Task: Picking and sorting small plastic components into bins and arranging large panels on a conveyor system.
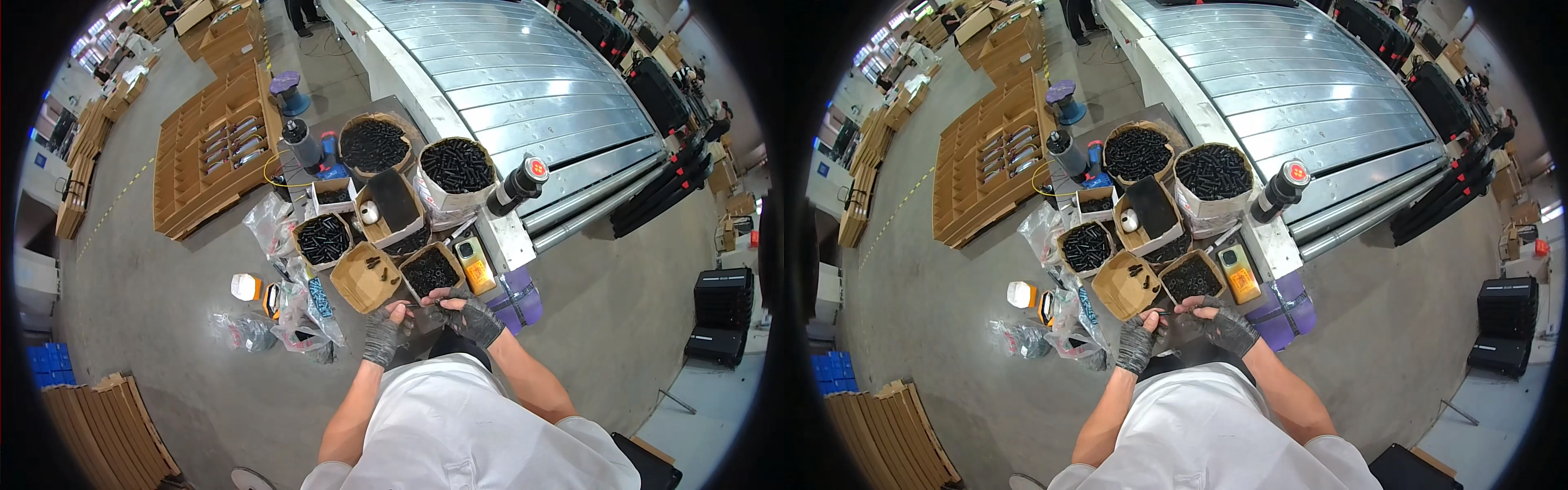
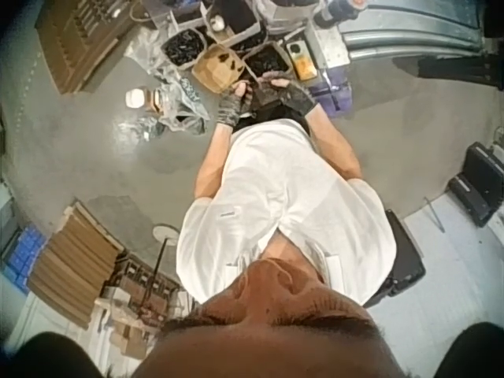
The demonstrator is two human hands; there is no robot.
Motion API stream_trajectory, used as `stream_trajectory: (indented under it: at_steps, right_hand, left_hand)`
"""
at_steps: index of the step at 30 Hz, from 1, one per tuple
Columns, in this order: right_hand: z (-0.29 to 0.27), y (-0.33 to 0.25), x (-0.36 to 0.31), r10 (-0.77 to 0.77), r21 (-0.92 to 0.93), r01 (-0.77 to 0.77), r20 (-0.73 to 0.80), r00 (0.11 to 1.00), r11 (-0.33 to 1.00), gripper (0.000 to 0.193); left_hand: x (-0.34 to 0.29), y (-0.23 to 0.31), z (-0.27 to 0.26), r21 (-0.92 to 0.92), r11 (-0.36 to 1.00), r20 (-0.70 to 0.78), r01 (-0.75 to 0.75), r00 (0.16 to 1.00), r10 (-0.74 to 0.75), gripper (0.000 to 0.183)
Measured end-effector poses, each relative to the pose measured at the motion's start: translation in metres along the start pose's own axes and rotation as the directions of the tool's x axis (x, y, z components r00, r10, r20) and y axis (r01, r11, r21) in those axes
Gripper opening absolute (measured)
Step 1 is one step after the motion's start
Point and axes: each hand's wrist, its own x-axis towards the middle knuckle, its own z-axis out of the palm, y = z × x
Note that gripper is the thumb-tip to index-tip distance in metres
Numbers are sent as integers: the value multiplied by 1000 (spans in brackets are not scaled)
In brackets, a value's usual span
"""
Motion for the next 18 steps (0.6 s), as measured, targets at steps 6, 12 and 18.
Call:
stream_trajectory:
  at_steps: [6,12,18]
  right_hand:
    - [10,-4,-3,-54,-65,50,-62,997,997,28]
    - [9,-1,-6,-74,66,77,-45,996,995,25]
    - [21,6,-8,-62,123,68,-52,997,990,22]
  left_hand:
    - [-2,1,6,15,1000,30,5,1000,-6,28]
    - [1,-12,15,-163,977,26,139,990,-136,28]
    - [0,-5,29,-281,932,35,230,973,-230,27]
